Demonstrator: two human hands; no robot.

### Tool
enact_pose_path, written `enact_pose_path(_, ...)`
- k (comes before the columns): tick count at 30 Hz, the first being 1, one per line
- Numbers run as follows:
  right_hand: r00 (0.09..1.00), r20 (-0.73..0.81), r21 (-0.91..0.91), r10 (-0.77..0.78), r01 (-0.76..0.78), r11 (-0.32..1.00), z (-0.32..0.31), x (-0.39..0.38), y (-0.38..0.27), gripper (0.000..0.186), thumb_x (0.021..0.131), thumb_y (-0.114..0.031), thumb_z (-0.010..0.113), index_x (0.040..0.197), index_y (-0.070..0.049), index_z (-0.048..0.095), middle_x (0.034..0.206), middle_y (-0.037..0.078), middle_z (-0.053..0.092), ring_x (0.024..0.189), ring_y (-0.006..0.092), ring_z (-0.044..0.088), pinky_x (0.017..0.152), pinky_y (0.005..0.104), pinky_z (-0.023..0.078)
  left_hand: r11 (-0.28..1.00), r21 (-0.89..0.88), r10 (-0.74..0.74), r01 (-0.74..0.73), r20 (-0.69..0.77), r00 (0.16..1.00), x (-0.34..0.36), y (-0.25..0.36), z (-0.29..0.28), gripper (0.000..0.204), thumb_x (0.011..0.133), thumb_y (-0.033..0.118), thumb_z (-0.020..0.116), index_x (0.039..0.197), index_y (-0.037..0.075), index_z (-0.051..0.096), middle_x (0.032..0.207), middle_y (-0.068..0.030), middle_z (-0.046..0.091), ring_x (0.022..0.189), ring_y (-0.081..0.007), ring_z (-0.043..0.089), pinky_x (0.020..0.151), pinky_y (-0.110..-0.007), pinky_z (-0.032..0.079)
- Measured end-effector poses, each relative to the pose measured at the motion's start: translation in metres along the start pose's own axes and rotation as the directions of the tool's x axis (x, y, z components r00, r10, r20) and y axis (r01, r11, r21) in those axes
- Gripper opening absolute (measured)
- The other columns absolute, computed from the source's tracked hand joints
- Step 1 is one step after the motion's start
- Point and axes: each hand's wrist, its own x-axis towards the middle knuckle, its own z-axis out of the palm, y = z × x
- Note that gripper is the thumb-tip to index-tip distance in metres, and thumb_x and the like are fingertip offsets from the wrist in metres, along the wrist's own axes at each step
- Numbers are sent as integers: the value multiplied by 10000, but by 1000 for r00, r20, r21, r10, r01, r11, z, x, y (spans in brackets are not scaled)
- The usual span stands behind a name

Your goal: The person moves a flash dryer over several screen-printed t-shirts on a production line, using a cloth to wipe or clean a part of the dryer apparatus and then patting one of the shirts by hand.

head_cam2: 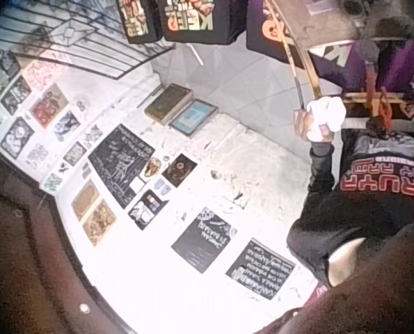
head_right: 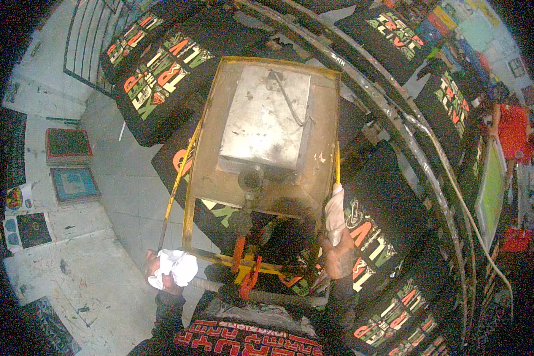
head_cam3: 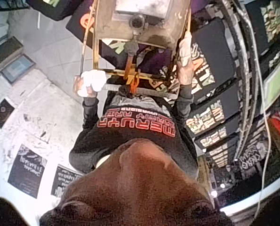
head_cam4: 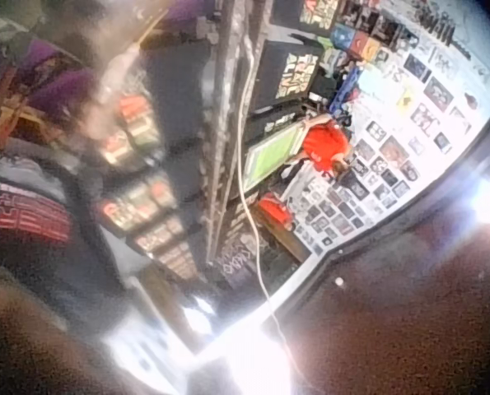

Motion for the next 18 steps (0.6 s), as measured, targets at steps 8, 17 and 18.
enact_pose_path(8,999,-25,-40,-21,20,999,3,6,23,406,757,-93,645,1134,47,590,846,71,633,732,179,557,723,334,467,999,8,45,-45,-94,995,-14,-55,1,555,799,524,498,887,39,752,735,-108,676,656,-279,599,665,-388,447)
enact_pose_path(17,1000,-28,128,-12,16,992,9,-4,6,475,754,-148,643,1180,53,581,1010,119,659,900,220,592,863,343,458,976,-171,91,-137,-250,964,1,-50,12,430,834,401,532,905,15,710,773,-91,673,685,-193,588,620,-338,472)
enact_pose_path(18,999,-22,160,-42,45,986,12,-4,10,519,754,-144,641,1224,60,566,1088,139,664,971,244,605,918,348,450,965,-189,124,-179,-271,955,3,-62,10,406,840,391,548,911,14,683,798,-96,666,700,-182,595,614,-322,484)
